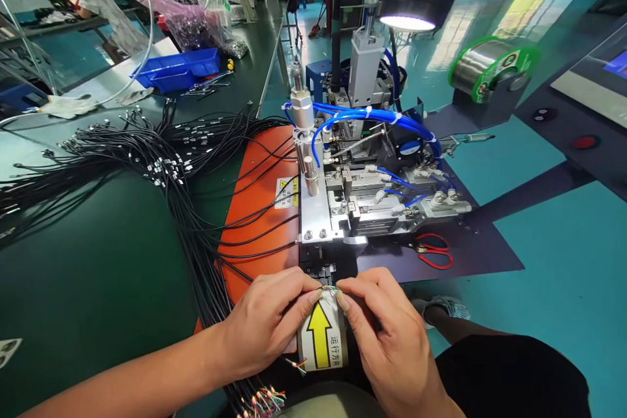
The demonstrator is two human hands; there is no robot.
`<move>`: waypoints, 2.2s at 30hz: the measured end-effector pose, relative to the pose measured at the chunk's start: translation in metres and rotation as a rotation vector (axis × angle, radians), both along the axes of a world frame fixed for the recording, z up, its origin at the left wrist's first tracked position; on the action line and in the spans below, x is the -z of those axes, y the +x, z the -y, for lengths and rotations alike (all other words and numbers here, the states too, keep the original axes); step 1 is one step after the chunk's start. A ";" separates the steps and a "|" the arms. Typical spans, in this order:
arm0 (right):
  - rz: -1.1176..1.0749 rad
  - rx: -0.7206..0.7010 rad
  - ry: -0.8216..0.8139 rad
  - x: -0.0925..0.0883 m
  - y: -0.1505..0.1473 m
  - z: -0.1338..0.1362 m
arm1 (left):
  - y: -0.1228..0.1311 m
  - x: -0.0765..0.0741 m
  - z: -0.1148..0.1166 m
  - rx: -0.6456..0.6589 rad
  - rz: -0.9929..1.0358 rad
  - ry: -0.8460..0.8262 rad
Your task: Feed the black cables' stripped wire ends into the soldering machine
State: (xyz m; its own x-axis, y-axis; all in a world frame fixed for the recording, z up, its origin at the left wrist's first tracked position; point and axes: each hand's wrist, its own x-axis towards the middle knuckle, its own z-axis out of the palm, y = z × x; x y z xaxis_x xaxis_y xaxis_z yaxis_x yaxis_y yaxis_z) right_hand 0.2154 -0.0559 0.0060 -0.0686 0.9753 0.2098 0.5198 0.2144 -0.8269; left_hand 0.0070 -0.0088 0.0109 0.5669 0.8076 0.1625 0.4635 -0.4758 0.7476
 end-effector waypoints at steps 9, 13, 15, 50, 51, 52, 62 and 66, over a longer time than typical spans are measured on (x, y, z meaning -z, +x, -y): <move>0.029 -0.047 0.037 -0.002 -0.006 -0.005 | 0.000 0.001 0.001 0.031 -0.015 0.059; 0.116 -0.161 0.061 -0.008 -0.001 -0.008 | 0.000 0.002 0.002 0.071 -0.045 0.155; 0.191 -0.234 0.058 -0.013 0.001 -0.012 | 0.000 0.001 0.002 0.086 -0.074 0.216; -0.008 -0.496 -0.293 -0.042 0.021 -0.032 | -0.006 -0.003 -0.018 0.264 0.131 0.203; -0.021 -0.495 -0.284 -0.040 0.020 -0.030 | -0.006 -0.003 -0.018 0.263 0.133 0.200; -0.030 -0.492 -0.275 -0.039 0.019 -0.029 | -0.007 -0.003 -0.018 0.261 0.133 0.198; -0.035 -0.368 -0.159 -0.029 0.011 -0.019 | -0.007 -0.005 -0.016 0.230 0.097 0.196; -0.042 -0.255 -0.072 -0.024 0.006 -0.010 | -0.007 -0.008 -0.013 0.199 0.083 0.191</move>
